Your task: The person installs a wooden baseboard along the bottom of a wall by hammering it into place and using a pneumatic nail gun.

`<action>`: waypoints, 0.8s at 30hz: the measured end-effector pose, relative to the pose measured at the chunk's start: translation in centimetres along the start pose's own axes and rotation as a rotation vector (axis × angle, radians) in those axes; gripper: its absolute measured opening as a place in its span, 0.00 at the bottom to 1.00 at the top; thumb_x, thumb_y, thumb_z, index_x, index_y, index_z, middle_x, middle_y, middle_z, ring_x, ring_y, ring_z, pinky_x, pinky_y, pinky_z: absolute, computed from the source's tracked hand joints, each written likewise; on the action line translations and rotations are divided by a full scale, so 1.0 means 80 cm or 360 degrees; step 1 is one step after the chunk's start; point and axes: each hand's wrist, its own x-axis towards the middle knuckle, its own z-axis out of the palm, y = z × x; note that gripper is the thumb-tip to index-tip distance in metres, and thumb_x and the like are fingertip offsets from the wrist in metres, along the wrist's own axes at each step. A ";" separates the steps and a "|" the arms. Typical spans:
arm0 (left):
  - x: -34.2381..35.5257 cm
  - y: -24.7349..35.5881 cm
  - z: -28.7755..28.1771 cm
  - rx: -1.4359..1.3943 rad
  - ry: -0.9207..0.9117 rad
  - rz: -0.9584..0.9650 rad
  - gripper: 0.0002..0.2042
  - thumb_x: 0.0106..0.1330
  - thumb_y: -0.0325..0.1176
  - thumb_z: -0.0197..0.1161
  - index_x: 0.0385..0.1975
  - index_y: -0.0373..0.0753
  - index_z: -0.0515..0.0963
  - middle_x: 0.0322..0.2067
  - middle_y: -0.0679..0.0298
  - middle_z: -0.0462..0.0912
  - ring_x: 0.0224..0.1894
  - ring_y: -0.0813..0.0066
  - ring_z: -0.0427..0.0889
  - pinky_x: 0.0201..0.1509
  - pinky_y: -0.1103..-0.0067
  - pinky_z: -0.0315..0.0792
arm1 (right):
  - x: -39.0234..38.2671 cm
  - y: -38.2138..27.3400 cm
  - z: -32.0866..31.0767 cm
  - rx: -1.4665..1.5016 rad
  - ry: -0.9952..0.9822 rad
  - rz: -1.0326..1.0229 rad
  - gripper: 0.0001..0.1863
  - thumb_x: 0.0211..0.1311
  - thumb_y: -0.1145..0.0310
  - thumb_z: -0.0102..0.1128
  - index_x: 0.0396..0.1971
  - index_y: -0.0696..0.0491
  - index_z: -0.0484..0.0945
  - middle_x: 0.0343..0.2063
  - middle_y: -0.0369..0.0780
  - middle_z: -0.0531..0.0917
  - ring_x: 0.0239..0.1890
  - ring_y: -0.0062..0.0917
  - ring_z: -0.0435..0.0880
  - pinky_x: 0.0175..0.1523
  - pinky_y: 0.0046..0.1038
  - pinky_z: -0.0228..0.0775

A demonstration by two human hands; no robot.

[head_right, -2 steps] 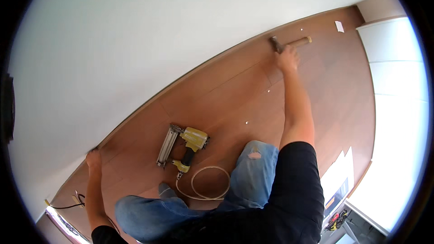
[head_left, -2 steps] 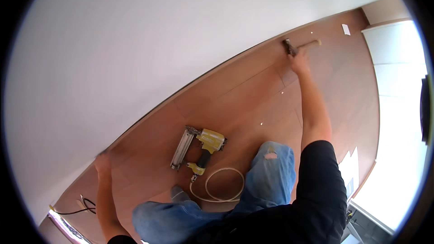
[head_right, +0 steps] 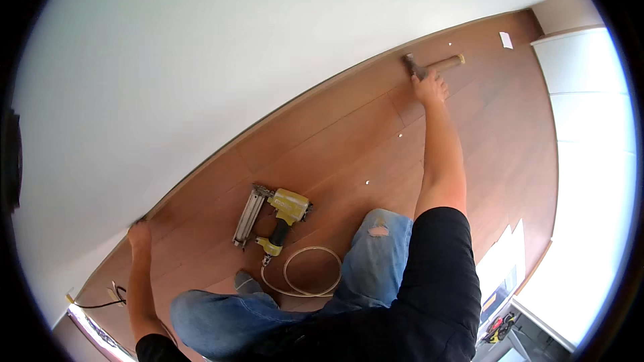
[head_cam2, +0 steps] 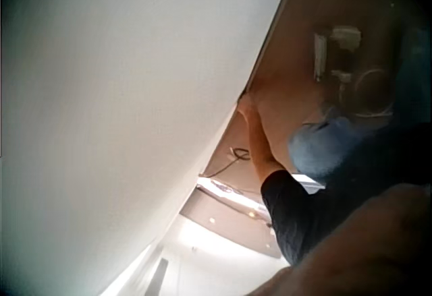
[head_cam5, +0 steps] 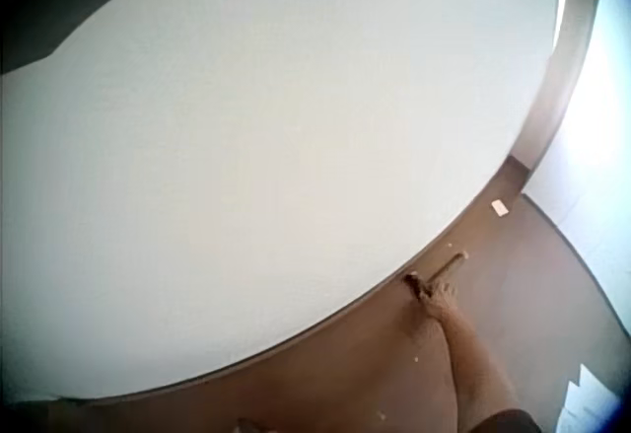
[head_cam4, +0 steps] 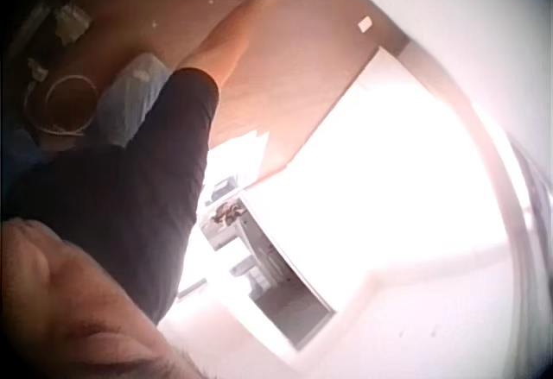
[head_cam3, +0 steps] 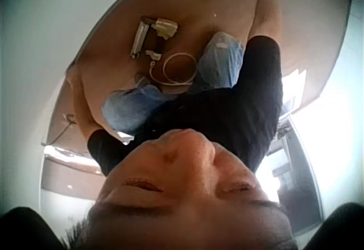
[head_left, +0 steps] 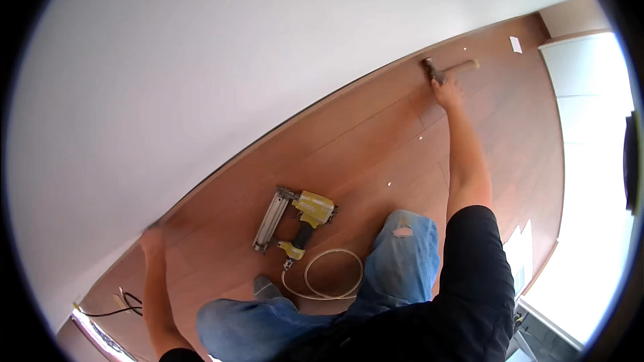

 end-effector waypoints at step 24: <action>-0.023 -0.026 -0.024 -0.0170 0.0161 0.0236 0.10 0.70 0.32 0.59 0.35 0.44 0.90 0.40 0.59 0.92 0.45 0.60 0.91 0.46 0.63 0.85 | -0.256 -0.082 -0.117 0.0716 -0.0379 -0.0676 0.17 0.70 0.58 0.66 0.47 0.56 0.80 0.35 0.45 0.87 0.39 0.37 0.87 0.43 0.39 0.78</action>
